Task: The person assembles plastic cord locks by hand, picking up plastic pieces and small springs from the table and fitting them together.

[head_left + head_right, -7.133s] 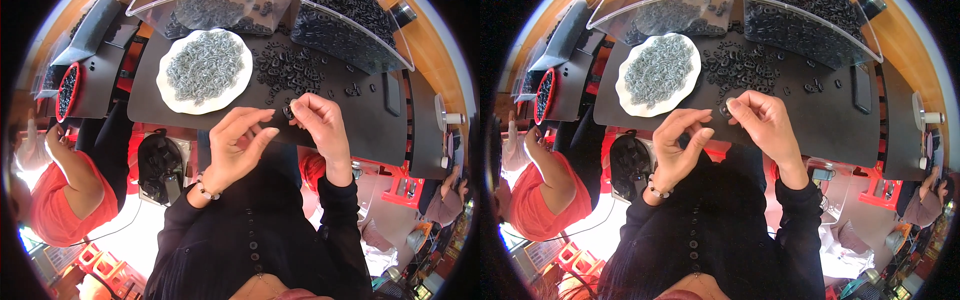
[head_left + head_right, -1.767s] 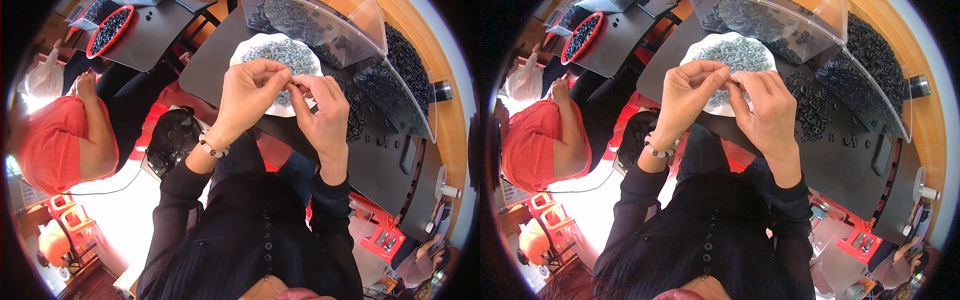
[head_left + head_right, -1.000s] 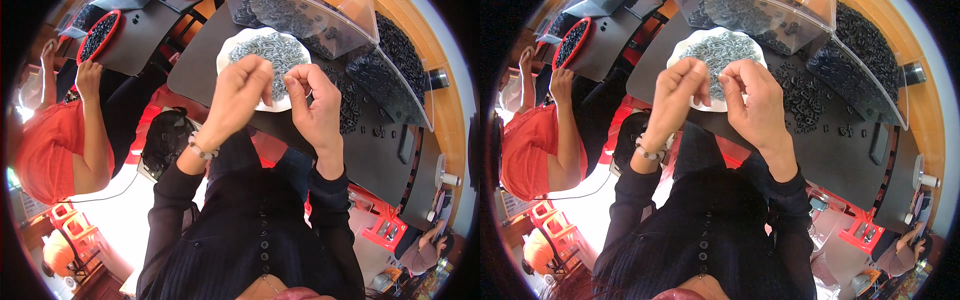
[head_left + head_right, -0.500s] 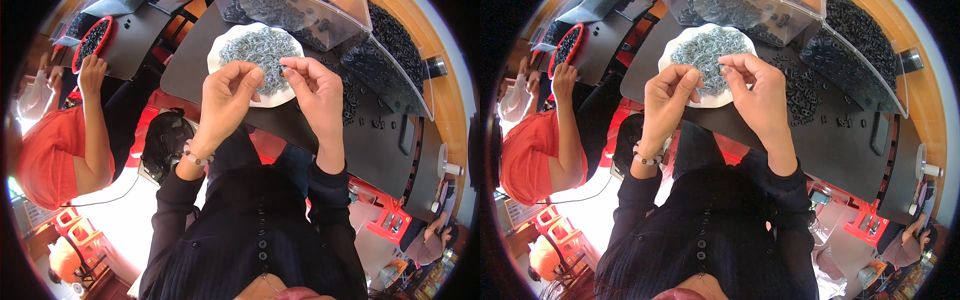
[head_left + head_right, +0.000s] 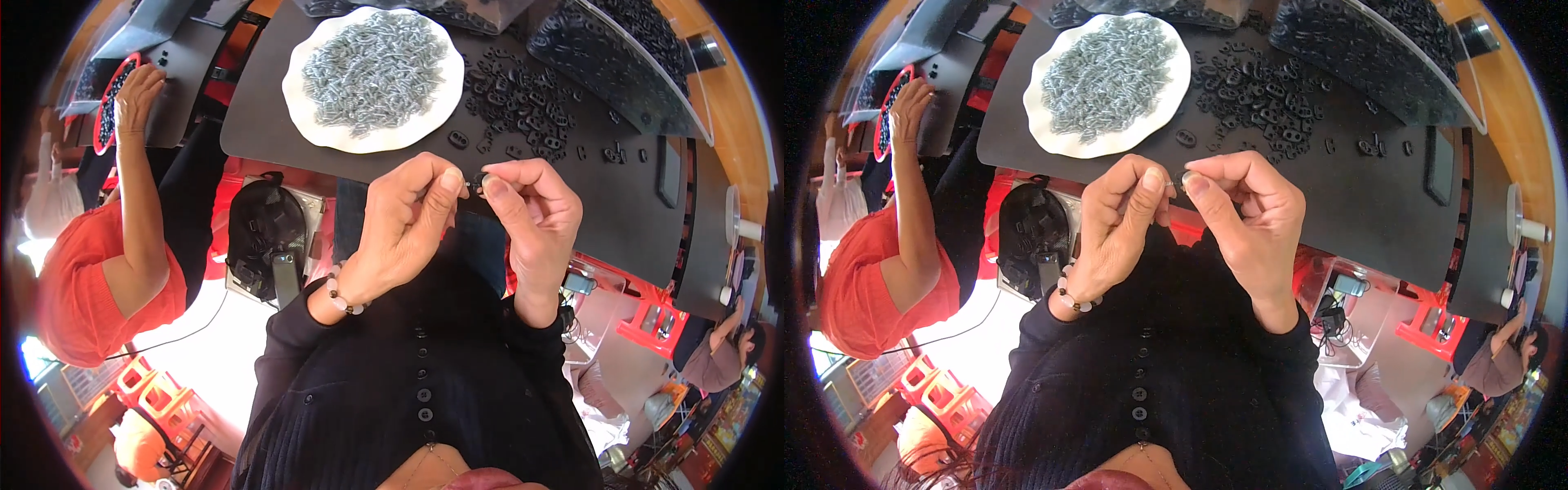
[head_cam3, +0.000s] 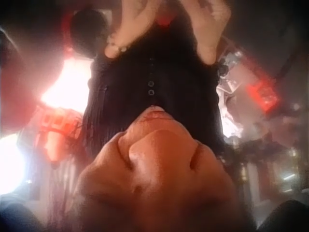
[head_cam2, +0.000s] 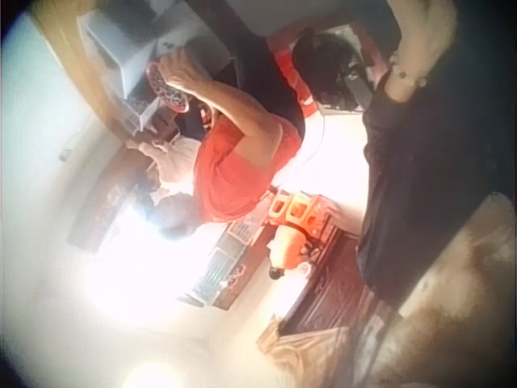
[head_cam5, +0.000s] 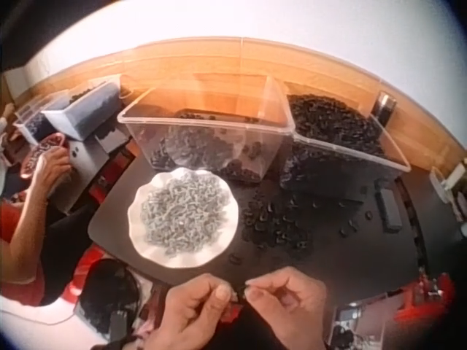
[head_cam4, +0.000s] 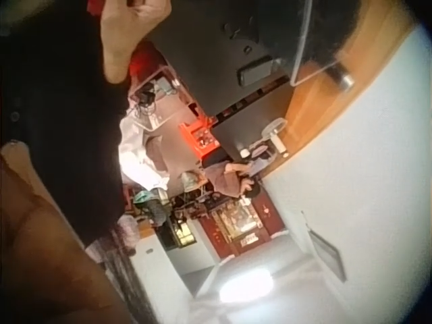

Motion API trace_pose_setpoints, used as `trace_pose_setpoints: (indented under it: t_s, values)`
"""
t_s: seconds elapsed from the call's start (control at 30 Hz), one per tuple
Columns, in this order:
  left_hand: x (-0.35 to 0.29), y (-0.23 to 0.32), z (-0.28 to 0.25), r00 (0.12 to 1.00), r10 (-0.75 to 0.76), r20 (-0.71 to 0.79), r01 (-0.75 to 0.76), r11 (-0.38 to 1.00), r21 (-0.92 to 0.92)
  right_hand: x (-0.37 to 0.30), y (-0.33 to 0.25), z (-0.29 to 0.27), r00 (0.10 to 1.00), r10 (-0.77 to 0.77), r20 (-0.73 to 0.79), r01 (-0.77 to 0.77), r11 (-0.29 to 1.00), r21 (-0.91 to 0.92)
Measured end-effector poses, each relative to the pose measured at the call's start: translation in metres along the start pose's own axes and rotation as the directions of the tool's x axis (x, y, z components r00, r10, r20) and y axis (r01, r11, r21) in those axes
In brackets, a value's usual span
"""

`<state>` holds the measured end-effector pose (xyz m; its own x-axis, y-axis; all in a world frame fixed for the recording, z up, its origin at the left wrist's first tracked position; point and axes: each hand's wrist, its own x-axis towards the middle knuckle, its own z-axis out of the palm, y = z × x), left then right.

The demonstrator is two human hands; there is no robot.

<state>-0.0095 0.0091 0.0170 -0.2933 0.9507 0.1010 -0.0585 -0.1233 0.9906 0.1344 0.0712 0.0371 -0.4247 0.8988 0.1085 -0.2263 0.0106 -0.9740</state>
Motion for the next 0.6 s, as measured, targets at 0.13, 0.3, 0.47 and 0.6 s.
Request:
trace_pose_setpoints:
  t_s: [0.13,0.3,0.47,0.6]
  values:
    - [-0.003,-0.007,0.007,1.000,0.023,0.011,-0.023,0.999,0.042,-0.010,0.006,-0.001,0.996,-0.006,-0.090,0.002,0.999,-0.052]
    - [-0.005,-0.002,0.009,0.998,0.058,0.020,-0.061,0.968,0.242,-0.015,0.009,-0.004,0.993,-0.071,-0.093,0.048,0.973,-0.227]
    - [-0.006,-0.003,0.013,0.967,0.253,0.038,-0.243,0.863,0.442,-0.017,0.007,-0.002,0.984,-0.167,-0.063,0.130,0.910,-0.394]
    - [-0.006,-0.007,0.014,0.957,0.286,0.045,-0.277,0.858,0.433,-0.017,0.007,-0.006,0.997,-0.042,-0.065,0.025,0.969,-0.247]
